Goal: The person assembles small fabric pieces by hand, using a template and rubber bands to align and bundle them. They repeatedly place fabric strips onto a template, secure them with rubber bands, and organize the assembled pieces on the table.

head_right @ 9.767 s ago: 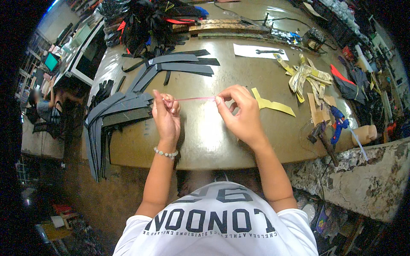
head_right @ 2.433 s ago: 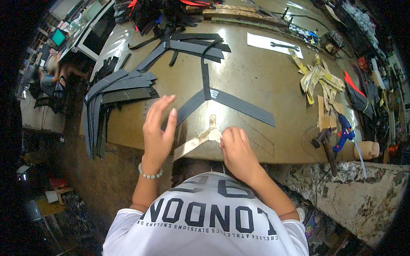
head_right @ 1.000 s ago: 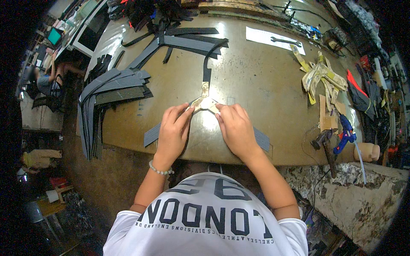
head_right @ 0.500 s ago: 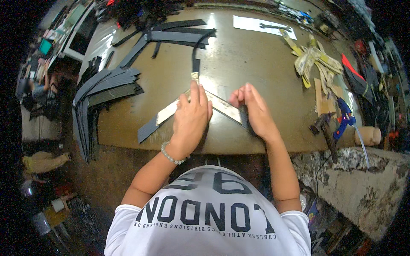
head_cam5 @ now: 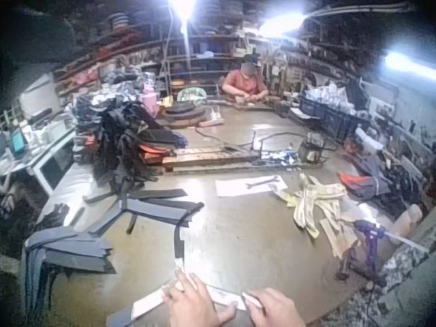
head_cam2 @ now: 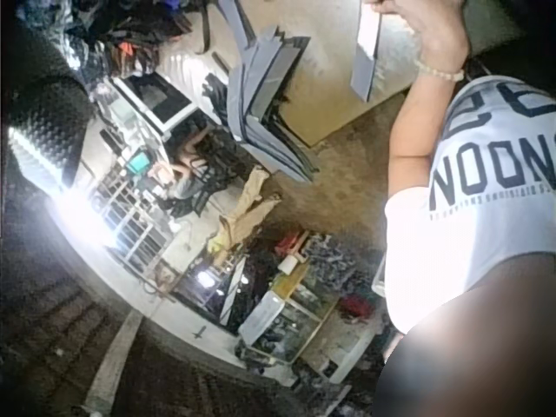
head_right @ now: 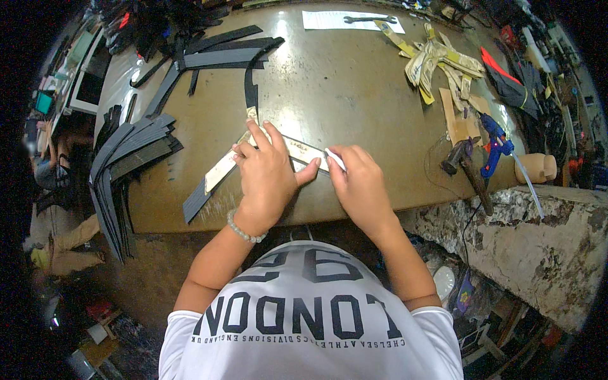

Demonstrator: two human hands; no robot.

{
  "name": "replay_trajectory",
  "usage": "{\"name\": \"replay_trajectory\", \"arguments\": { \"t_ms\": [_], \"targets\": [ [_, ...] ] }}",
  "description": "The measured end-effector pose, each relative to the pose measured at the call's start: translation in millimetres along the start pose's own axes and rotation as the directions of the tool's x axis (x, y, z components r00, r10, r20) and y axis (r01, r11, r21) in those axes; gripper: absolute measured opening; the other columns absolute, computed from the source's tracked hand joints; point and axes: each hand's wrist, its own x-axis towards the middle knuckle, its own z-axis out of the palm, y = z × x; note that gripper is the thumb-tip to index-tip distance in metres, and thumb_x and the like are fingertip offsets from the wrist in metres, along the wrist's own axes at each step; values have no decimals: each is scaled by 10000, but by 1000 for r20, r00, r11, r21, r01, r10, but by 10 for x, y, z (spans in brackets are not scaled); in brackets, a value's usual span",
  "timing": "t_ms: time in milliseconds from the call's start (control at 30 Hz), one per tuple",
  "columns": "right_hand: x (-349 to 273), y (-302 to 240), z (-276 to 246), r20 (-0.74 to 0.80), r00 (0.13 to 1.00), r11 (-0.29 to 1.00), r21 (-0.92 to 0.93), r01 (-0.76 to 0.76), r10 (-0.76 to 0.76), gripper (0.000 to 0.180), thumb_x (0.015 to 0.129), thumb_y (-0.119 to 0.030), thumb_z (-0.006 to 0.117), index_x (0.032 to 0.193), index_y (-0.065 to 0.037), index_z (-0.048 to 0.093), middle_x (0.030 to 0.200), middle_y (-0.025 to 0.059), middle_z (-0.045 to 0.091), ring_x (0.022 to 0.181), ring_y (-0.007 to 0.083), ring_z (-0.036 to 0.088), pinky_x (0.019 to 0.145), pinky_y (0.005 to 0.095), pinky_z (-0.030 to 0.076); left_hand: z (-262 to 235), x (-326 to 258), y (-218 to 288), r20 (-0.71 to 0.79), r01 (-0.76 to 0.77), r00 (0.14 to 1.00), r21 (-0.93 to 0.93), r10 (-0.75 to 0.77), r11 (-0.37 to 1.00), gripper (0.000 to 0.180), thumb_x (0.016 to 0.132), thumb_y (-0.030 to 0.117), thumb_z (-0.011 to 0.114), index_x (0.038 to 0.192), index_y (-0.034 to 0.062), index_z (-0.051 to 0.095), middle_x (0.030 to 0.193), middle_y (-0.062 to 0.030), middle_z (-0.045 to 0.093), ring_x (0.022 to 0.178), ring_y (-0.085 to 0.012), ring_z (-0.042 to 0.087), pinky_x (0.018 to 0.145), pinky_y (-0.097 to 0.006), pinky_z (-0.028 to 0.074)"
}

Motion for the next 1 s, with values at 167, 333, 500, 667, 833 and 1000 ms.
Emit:
{"name": "replay_trajectory", "arguments": {
  "t_ms": [167, 333, 500, 667, 833, 1000],
  "targets": [
    [25, -26, 32, 23, 998, 991, -117, 57, -54, 129, 851, -47, 645, 963, 18, 645, 876, 167, 605, 814, 333, 598, 717, 409, 485, -23, 18, -3, 23, -10, 1000, -4, 10, 1000, 1040, 722, 764, 592, 1296, -99, 510, 1341, -323, 465, 884, -446, 615, 804, -535, 548],
    [19, -82, 63, 74, 992, 958, -258, 122, -106, 101, 829, -43, 642, 915, 9, 629, 857, 165, 562, 852, 346, 564, 742, 444, 478, -51, 56, -9, 68, -26, 997, 29, 24, 999, 1041, 701, 782, 595, 1267, -90, 534, 1306, -306, 477, 862, -435, 614, 759, -534, 553],
    [-179, -223, -58, 155, 985, 925, -360, 122, -69, 72, 824, -30, 637, 886, 6, 635, 849, 166, 570, 845, 344, 574, 740, 435, 485, -48, 87, -9, 82, -38, 996, 45, 34, 998, 1039, 686, 805, 583, 1220, -86, 554, 1294, -300, 481, 844, -421, 610, 701, -517, 561],
    [-55, -174, -268, -17, 999, 979, -201, 43, -47, 100, 851, -59, 653, 921, 4, 685, 859, 165, 626, 751, 325, 611, 691, 392, 500, -32, 81, -8, 53, -40, 998, 80, 35, 996, 1037, 688, 817, 569, 1205, -82, 557, 1309, -312, 472, 826, -395, 599, 647, -494, 563],
    [480, -80, -138, 38, 998, 998, 42, 55, -56, 167, 881, -113, 657, 1014, -26, 709, 880, 145, 657, 725, 296, 621, 686, 350, 506, -48, 86, -33, 78, -39, 996, 37, 36, 999, 1063, 676, 833, 564, 1235, -72, 545, 1367, -318, 445, 841, -394, 591, 656, -500, 564],
    [1104, -129, 322, 261, 917, 954, 77, 291, -301, 197, 878, -159, 657, 1022, -33, 703, 914, 137, 674, 813, 303, 628, 752, 390, 509, -71, 91, -54, 93, -26, 995, 23, 23, 999, 1048, 659, 854, 552, 1254, -8, 554, 1414, -305, 424, 910, -393, 581, 662, -502, 569]
  ]
}}
